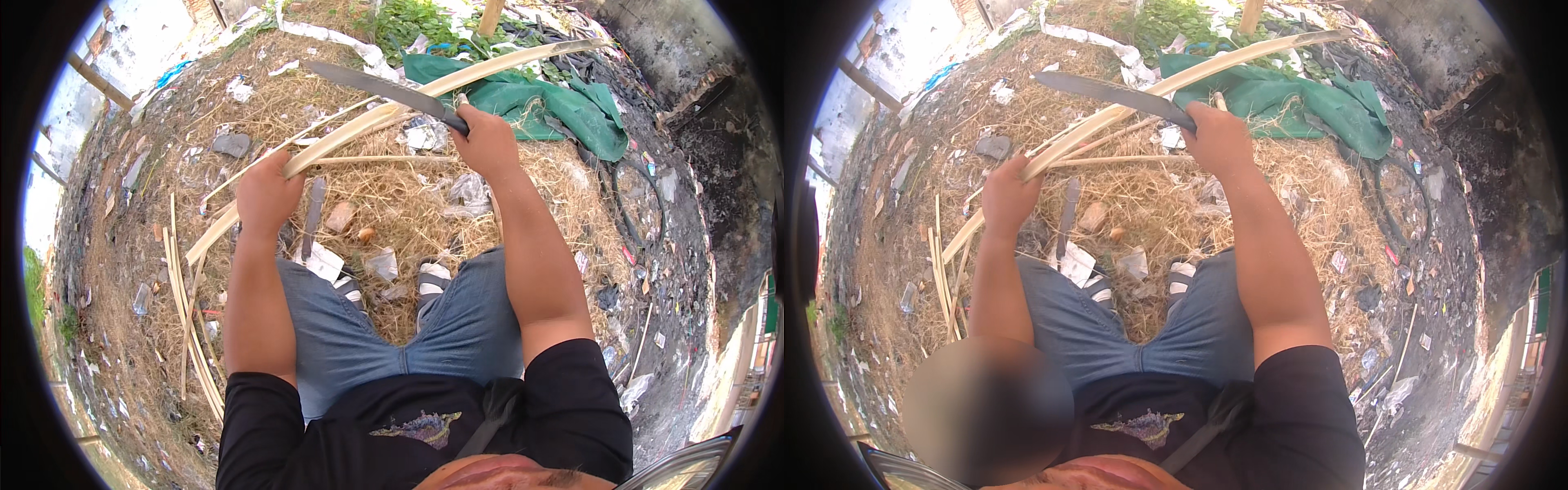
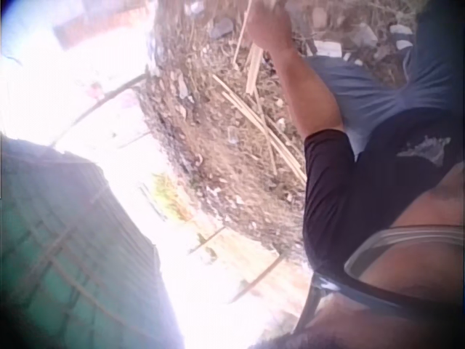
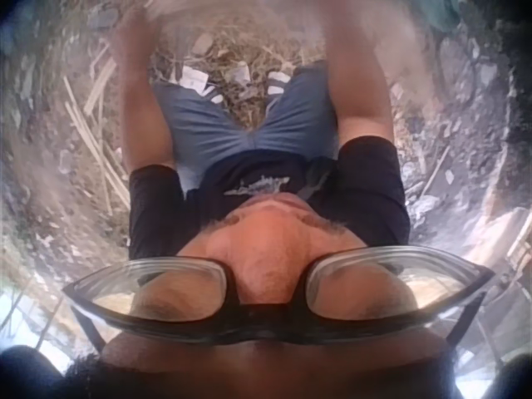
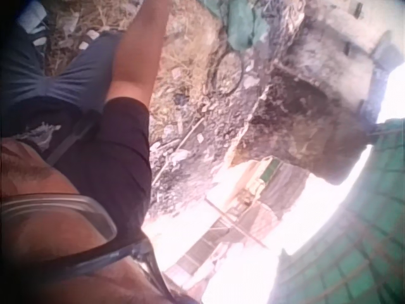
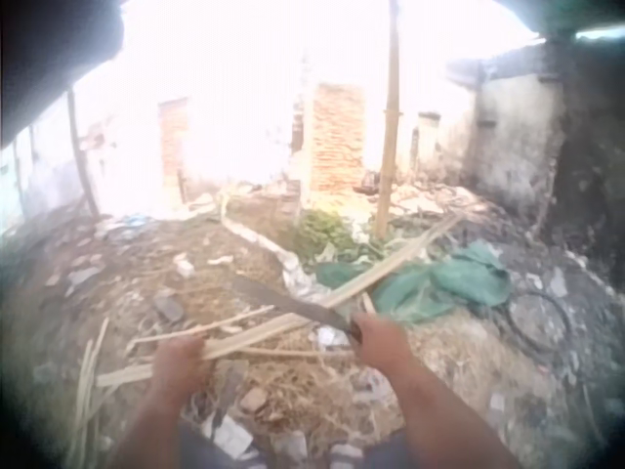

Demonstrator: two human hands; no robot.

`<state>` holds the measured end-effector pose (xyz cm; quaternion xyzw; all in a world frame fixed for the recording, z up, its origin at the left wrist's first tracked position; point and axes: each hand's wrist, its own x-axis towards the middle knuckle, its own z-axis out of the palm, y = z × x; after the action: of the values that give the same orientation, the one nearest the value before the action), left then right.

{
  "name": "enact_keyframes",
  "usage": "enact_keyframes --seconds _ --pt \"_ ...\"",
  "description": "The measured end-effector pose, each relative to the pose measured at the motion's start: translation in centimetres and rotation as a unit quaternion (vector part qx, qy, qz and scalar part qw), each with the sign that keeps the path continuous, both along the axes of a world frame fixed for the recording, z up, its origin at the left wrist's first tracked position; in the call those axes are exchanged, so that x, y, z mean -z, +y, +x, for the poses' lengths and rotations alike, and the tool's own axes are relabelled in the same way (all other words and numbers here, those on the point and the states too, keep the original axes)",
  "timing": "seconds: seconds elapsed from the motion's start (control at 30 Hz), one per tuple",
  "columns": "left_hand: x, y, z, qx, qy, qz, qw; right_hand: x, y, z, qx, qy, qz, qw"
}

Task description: The person sits on the ground and uses a large knife to shave thin strips from a long bamboo pole. They hold the pole with one hand and repeatedly scrape the blade along its length to remove the outer layer, creating a pile of bamboo shavings.

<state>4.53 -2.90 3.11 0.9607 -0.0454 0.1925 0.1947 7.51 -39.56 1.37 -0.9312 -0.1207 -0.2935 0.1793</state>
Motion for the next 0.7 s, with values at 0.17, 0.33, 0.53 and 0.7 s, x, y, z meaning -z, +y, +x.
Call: enact_keyframes --seconds 0.17,0.33,0.53,0.7 --pt "0.2 0.4 0.4 -0.013 0.020 -0.015 1.000 1.3 -5.2 1.1 0.169 0.068 0.219 0.959" --pt "0.9 0.5 0.6 -0.008 0.052 -0.035 0.998 -1.4 0.7 -0.7 0.051 0.133 0.053 0.988" --pt "0.3 0.2 0.4 0.011 0.011 -0.048 0.999 -0.9 -1.1 0.1 0.071 0.115 0.098 0.986" --pt "0.6 0.0 0.7 -0.024 0.062 -0.069 0.995 0.5 -1.1 0.5 0.076 0.101 0.139 0.982"
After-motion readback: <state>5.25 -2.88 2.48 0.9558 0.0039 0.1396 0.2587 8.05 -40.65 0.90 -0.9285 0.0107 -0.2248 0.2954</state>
